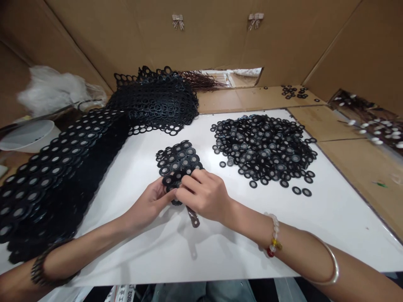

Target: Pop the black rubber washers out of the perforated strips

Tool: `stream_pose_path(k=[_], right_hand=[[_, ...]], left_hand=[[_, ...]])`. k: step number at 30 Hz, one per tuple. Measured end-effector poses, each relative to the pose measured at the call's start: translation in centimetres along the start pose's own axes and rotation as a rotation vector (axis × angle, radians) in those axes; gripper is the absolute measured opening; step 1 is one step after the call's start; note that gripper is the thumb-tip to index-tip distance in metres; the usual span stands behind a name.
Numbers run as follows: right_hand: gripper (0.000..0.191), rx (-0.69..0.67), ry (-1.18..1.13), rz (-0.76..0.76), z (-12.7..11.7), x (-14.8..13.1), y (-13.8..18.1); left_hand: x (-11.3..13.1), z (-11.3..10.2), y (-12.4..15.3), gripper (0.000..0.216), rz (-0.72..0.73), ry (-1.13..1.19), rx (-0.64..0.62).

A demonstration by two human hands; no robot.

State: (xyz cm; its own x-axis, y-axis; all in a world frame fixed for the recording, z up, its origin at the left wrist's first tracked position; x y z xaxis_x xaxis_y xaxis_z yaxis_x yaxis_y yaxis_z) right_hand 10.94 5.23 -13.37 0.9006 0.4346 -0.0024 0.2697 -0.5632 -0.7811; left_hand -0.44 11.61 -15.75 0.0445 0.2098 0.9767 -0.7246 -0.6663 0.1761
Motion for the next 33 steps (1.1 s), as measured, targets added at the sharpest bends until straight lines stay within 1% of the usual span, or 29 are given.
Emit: stream_pose_path(k=[3, 5, 7, 10, 13, 15, 17, 19, 20, 22, 25, 28, 31, 33], right_hand=[[0.022, -0.001, -0.043, 0.022, 0.1, 0.3, -0.1], [0.019, 0.023, -0.143, 0.032, 0.1, 0.5, 0.1], [0.017, 0.048, -0.295, 0.073, 0.2, 0.8, 0.3], [0.015, 0.102, -0.550, 0.228, 0.2, 1.3, 0.5], [0.014, 0.150, -0.713, 0.409, 0.2, 1.8, 0.4], [0.014, 0.191, -0.742, 0.488, 0.2, 2.1, 0.4], [0.014, 0.235, -0.722, 0.560, 0.1, 2.5, 0.4], [0.014, 0.247, -0.689, 0.606, 0.1, 2.9, 0.5], [0.014, 0.241, -0.678, 0.601, 0.1, 3.0, 0.5], [0.015, 0.229, -0.671, 0.532, 0.0, 2.9, 0.4], [0.017, 0.217, -0.630, 0.415, -0.3, 2.3, 0.2], [0.016, 0.190, -0.435, 0.292, -0.7, 1.8, 0.1], [0.019, 0.271, -0.196, 0.079, -1.5, 0.9, 0.1], [0.023, 0.327, -0.124, -0.059, -2.1, 0.3, 0.2]], left_hand=[[-0.1, 0.1, -0.1, 0.023, 0.000, -0.005, -0.019], [-0.1, 0.0, -0.2, 0.023, 0.006, 0.001, -0.035], [0.1, 0.0, -0.4, 0.021, 0.005, 0.010, -0.071], [0.5, 0.2, -0.6, 0.020, -0.015, 0.030, -0.162], [0.9, 0.4, -0.7, 0.020, -0.014, 0.043, -0.209], [0.9, 0.4, -0.7, 0.022, -0.012, 0.058, -0.216], [0.7, 0.3, -0.7, 0.026, -0.011, 0.088, -0.219], [0.5, 0.2, -0.6, 0.032, -0.014, 0.120, -0.222], [0.4, 0.2, -0.5, 0.035, -0.016, 0.138, -0.218], [0.2, 0.0, -0.5, 0.041, -0.023, 0.171, -0.189], [0.1, -0.6, -0.4, 0.047, -0.034, 0.176, -0.089], [0.2, -0.8, -0.4, 0.047, -0.027, 0.145, -0.033], [0.3, -0.7, -0.3, 0.046, -0.017, 0.130, -0.031], [0.3, -0.7, -0.2, 0.046, -0.022, 0.119, -0.040]])
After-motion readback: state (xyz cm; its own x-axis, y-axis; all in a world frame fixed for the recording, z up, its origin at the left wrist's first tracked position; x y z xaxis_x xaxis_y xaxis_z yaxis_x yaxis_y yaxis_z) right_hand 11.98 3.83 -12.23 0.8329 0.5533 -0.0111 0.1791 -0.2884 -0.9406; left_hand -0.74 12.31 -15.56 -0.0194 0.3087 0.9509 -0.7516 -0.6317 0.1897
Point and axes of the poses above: each hand's wrist, its own y-axis away from the middle knuckle, its own z-axis out of the palm, x = y × z, the point moved 4 cm from there along -y, towards the middle knuckle
